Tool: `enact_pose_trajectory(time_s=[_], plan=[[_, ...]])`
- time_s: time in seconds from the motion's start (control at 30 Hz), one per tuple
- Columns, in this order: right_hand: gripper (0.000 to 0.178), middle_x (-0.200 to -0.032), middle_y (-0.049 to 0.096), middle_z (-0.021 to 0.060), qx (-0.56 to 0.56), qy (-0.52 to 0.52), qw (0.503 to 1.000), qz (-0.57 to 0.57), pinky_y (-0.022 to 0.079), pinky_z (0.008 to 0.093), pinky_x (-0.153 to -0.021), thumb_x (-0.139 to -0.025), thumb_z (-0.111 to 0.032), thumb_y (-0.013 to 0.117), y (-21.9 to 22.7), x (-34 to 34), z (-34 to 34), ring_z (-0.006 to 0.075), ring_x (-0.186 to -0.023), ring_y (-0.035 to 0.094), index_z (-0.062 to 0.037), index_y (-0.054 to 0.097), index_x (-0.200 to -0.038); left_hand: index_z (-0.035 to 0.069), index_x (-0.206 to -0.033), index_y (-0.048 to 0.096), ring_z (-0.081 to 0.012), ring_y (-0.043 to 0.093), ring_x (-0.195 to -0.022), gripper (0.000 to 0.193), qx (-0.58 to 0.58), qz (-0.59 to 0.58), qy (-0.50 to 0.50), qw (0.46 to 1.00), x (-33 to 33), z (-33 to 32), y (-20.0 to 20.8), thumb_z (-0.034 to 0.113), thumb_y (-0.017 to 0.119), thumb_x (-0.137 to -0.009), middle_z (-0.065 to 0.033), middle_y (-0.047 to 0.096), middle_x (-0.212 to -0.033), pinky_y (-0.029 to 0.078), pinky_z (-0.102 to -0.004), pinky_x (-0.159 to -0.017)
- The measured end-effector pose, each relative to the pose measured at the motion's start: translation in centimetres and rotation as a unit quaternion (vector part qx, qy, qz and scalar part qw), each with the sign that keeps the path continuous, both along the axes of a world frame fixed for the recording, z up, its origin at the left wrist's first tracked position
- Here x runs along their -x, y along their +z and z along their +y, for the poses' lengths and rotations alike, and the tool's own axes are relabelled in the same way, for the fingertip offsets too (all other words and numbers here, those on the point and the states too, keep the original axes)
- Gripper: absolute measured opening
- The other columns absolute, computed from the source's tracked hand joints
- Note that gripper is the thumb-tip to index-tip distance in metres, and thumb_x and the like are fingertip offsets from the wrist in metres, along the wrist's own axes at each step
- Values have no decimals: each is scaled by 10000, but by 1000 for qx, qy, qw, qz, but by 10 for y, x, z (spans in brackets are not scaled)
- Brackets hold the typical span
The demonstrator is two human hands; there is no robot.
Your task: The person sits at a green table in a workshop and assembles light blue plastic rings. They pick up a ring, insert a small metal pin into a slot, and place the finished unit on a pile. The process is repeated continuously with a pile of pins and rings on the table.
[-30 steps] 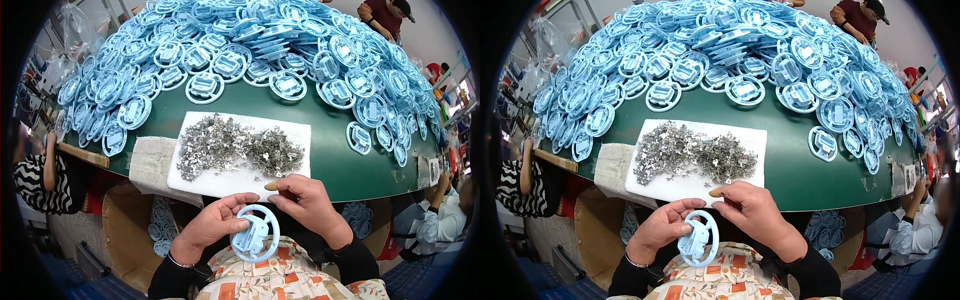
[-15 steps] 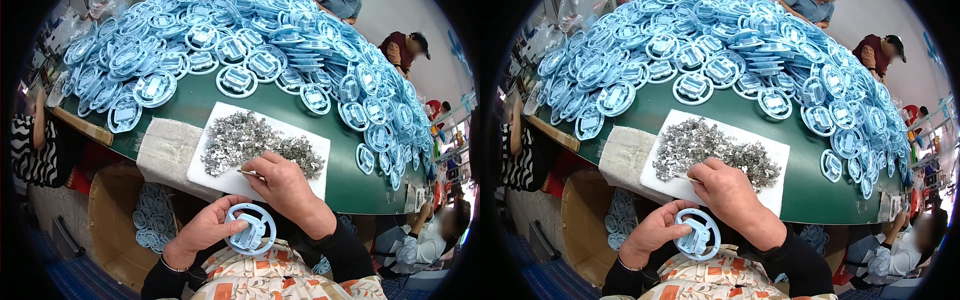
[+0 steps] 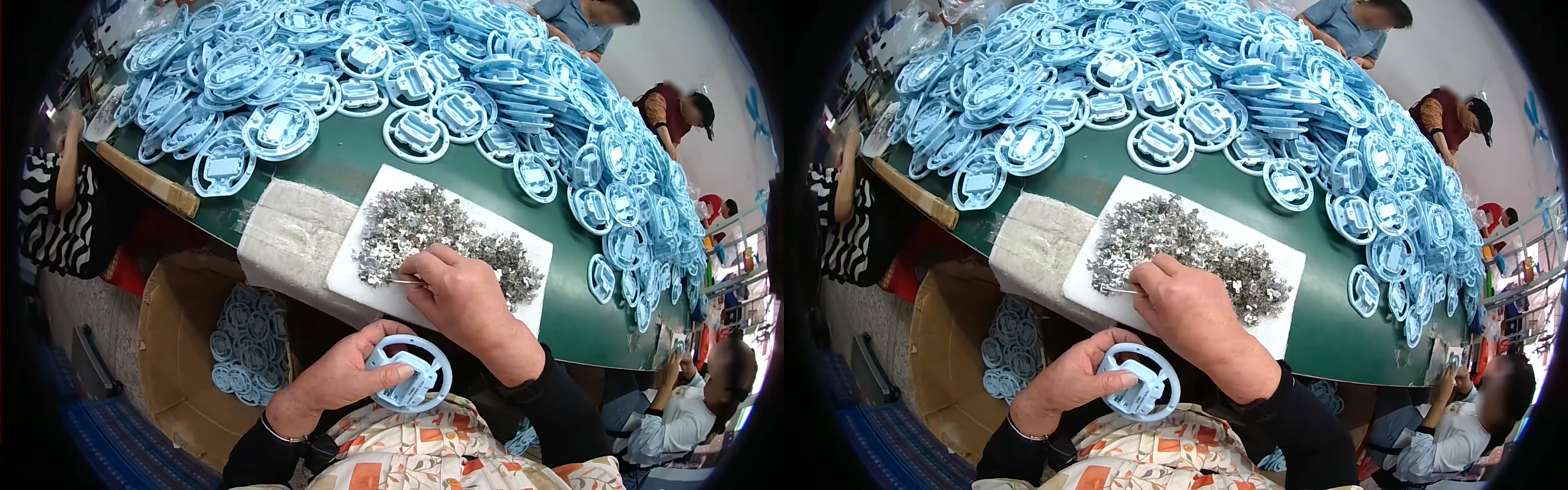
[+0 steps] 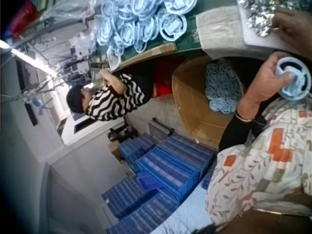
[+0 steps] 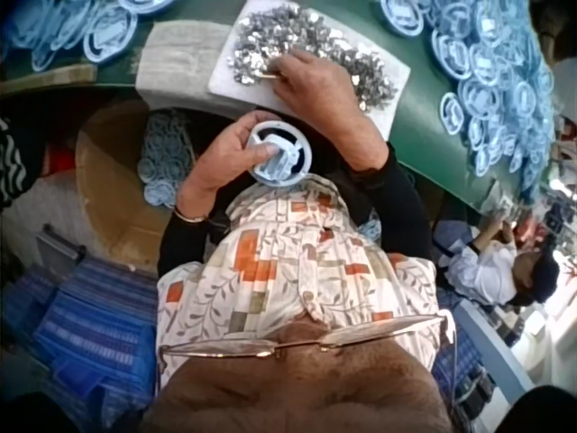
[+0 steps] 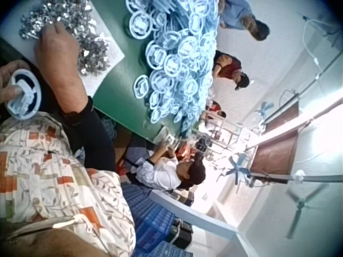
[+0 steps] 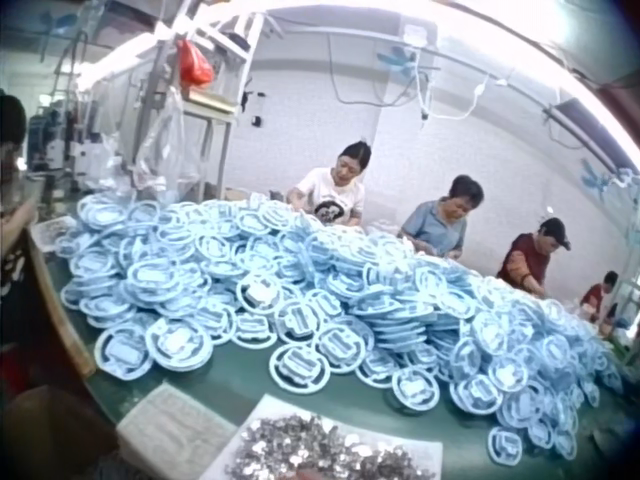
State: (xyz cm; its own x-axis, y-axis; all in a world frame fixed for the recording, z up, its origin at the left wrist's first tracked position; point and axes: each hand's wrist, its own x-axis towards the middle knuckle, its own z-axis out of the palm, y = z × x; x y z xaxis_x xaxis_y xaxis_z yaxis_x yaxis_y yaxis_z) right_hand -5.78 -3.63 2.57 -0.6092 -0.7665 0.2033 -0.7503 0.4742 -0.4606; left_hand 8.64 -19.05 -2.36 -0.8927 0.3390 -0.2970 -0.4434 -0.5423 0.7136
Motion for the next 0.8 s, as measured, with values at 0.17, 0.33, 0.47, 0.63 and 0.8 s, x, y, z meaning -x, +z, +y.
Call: enact_pose_trajectory(time_s=[0.17, 0.33, 0.47, 0.63, 0.8], plan=[[140, -851, 651, 100, 6, -12, 997, -70, 552, 431, -638, -824, -125, 730, 3, 0, 15, 333, -746, 679, -69, 673, -938, -33, -1325, 516, -76, 595, -1032, 471, 62, 19, -3, 998, 5, 3, 4, 138, 719, -936, -54, 633, -1143, 526, -254, -903], [133, -854, 656, 105, -18, -14, 996, -82, 554, 430, -646, -837, -111, 716, 13, -3, 24, 338, -756, 684, -67, 688, -960, -36, -1316, 530, -78, 598, -1029, 465, 85, 25, -5, 996, 7, 9, 4, 138, 715, -927, -60, 644, -1139, 525, -254, -897], [149, -855, 652, 103, 0, -20, 997, -70, 554, 432, -640, -837, -114, 720, 14, -2, 24, 337, -753, 685, -73, 688, -977, -40, -1327, 528, -79, 605, -1020, 477, 96, 25, -10, 995, 8, 11, 5, 155, 711, -932, -65, 649, -1136, 527, -256, -894], [186, -866, 666, 103, -35, 0, 999, -42, 558, 413, -635, -817, -72, 741, 11, -3, 16, 336, -743, 687, -70, 696, -997, -38, -1339, 517, -71, 604, -1028, 450, 68, -4, -14, 998, 9, 12, 7, 153, 673, -963, -55, 651, -1140, 506, -251, -915], [136, -871, 677, 112, -16, -13, 999, -47, 555, 407, -633, -843, -65, 723, 7, 0, 17, 337, -741, 686, -61, 694, -976, -33, -1306, 553, -61, 603, -981, 372, 93, 18, -11, 995, 7, 14, 4, 201, 608, -1022, -40, 657, -1105, 508, -240, -886]])
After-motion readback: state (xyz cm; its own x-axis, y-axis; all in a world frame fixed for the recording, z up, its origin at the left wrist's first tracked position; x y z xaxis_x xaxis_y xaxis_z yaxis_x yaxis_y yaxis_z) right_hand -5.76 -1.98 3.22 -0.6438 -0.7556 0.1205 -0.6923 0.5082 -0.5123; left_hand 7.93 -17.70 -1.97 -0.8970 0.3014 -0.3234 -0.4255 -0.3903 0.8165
